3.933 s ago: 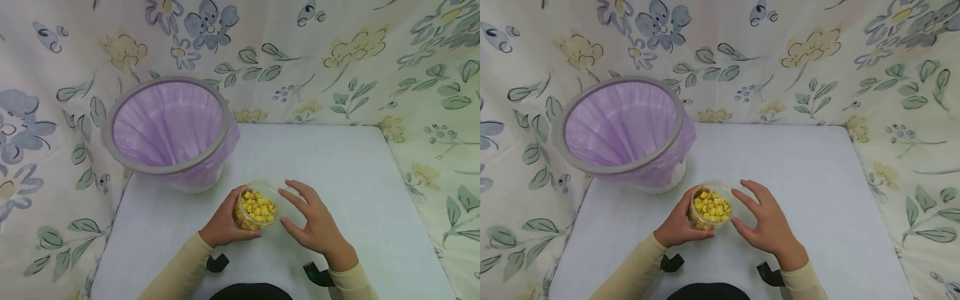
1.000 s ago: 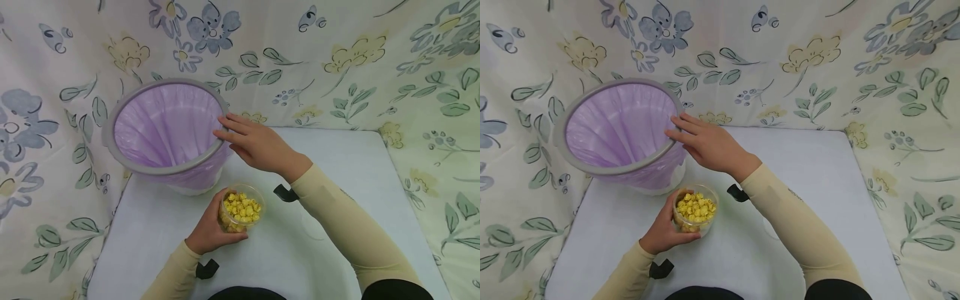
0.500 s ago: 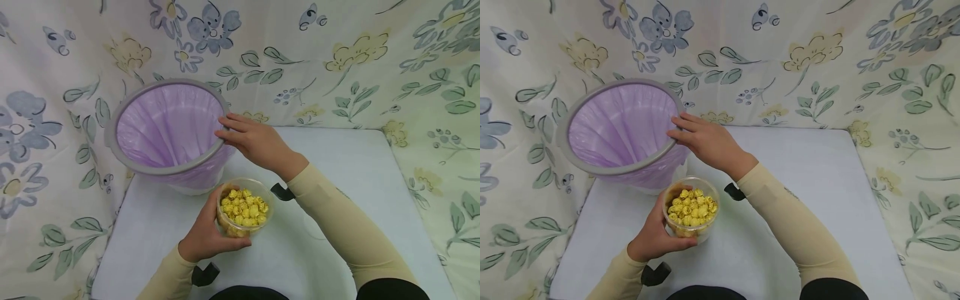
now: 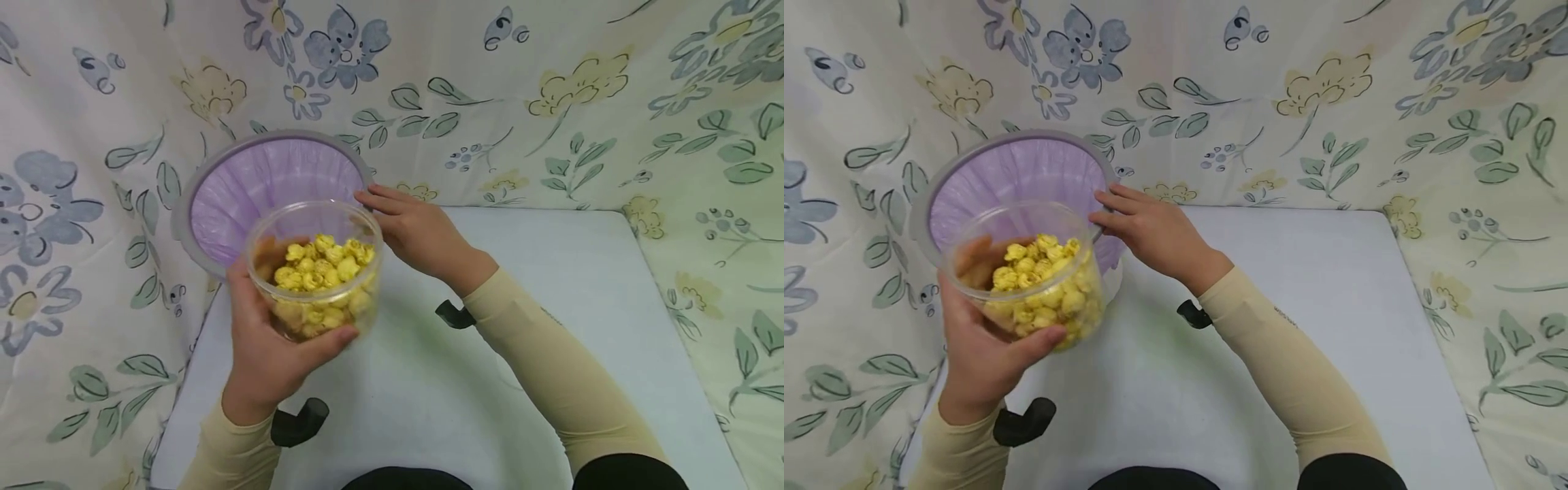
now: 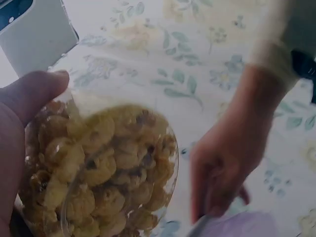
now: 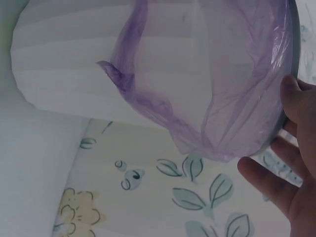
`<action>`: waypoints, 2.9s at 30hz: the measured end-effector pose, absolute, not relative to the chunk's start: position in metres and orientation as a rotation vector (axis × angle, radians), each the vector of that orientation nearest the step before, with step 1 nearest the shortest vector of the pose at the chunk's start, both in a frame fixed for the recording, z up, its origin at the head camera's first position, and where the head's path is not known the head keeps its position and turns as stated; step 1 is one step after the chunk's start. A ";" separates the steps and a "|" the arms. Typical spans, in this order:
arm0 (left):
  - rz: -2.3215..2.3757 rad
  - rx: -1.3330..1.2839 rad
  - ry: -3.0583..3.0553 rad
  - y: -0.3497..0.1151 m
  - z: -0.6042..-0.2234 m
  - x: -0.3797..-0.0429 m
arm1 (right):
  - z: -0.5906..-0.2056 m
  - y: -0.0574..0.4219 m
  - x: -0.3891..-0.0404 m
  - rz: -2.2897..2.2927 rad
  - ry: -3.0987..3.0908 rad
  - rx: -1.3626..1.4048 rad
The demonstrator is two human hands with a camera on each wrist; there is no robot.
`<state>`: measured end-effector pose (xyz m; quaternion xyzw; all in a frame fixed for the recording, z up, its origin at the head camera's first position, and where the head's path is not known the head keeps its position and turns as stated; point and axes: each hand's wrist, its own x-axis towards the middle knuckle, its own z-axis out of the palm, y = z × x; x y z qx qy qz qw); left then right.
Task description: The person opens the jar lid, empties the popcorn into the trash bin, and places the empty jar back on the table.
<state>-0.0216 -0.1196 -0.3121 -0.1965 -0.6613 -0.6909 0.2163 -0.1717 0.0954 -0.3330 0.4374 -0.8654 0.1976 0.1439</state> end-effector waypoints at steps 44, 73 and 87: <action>-0.273 -0.140 -2.257 -0.181 -0.300 -0.091 | -0.345 0.093 -0.176 0.762 -2.376 1.266; -0.026 -0.329 -2.188 -0.181 -0.290 -0.096 | -0.342 0.090 -0.176 0.782 -2.436 1.269; -0.012 -0.345 -2.164 -0.175 -0.293 -0.098 | -0.343 0.092 -0.174 0.800 -2.440 1.250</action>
